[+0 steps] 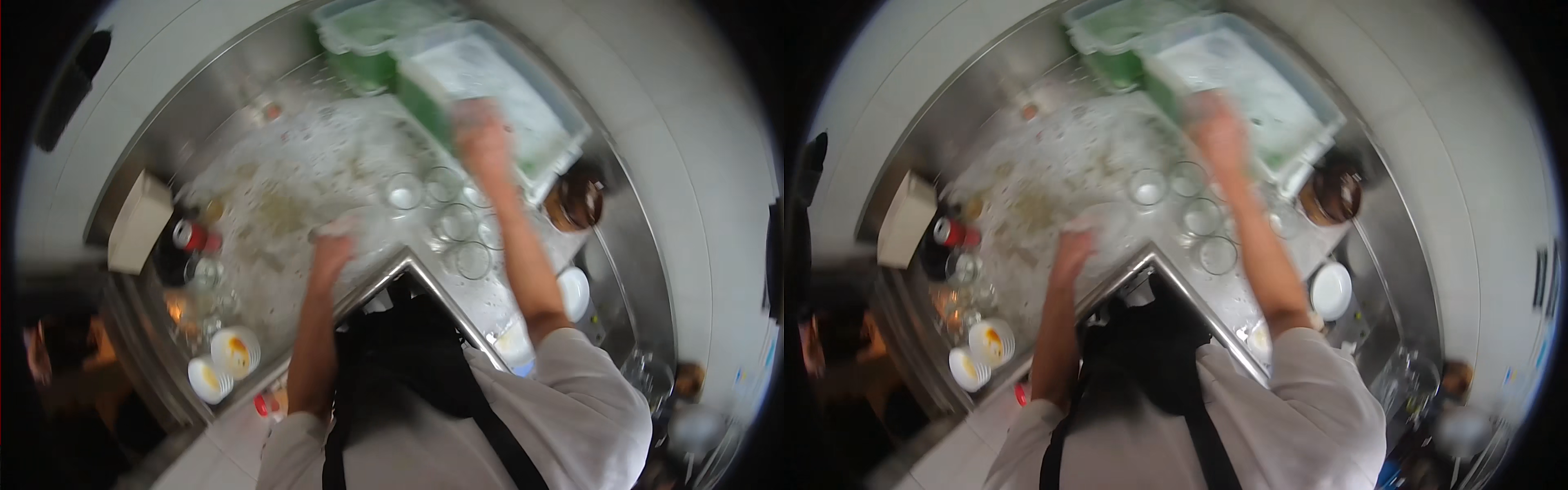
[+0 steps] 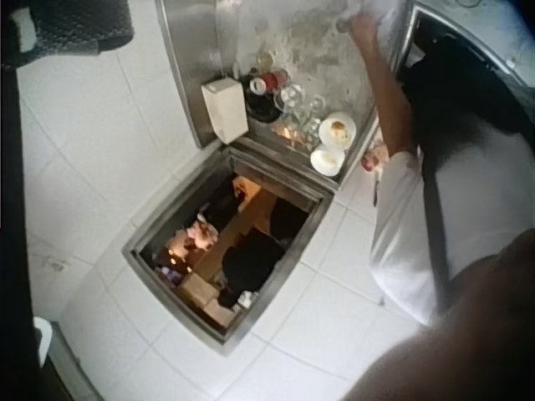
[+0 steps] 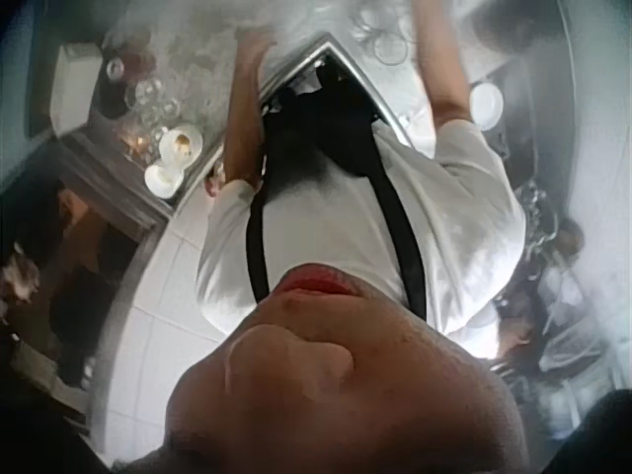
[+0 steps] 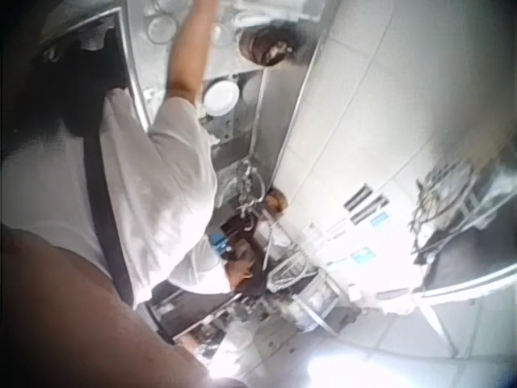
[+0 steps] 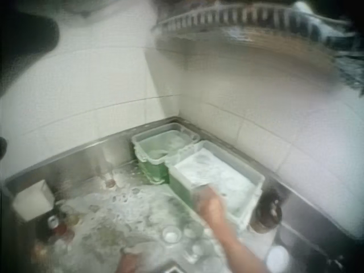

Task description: The person takes dirty dishes from a service window, scrapes food scraps into a bin, and places the items into a soapy sink to be washed. The person handles bowls, plates, and utensils, clearing them from the pass-through before starting to scrub them by hand in the water.

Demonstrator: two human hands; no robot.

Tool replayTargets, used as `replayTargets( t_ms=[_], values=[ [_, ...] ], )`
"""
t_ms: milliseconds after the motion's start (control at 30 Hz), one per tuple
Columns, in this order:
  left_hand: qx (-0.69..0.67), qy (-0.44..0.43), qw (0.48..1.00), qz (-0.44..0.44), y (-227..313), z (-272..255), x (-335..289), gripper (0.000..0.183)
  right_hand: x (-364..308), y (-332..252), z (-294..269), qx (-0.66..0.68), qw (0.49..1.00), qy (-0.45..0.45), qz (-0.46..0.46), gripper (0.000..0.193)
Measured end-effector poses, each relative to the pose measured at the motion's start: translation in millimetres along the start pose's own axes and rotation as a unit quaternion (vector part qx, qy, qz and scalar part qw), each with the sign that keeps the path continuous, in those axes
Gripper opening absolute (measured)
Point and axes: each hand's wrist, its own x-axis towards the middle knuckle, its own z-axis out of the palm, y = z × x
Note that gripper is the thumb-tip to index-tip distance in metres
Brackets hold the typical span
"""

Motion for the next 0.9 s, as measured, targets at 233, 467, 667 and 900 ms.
replayTargets(
  t_ms=[233, 467, 667, 900],
  values=[
    [0.298, 0.047, 0.948, 0.096, 25, 82, 20, 0.02, 57, 63, -28, -0.241, 0.899, -0.214, 0.298, 0.041],
    [-0.833, 0.174, 0.505, 0.142, -93, -57, -44, 0.051, -17, -337, 87, 0.348, 0.865, -0.209, -0.293, 0.031],
    [-0.73, 0.288, 0.49, 0.379, -167, -178, -40, 0.054, -56, -486, 218, 0.158, 0.766, -0.454, -0.427, 0.021],
    [-0.713, 0.25, 0.654, 0.029, -96, -181, -15, 0.043, -13, -368, 164, 0.377, 0.865, -0.331, -0.03, 0.034]
  ],
)
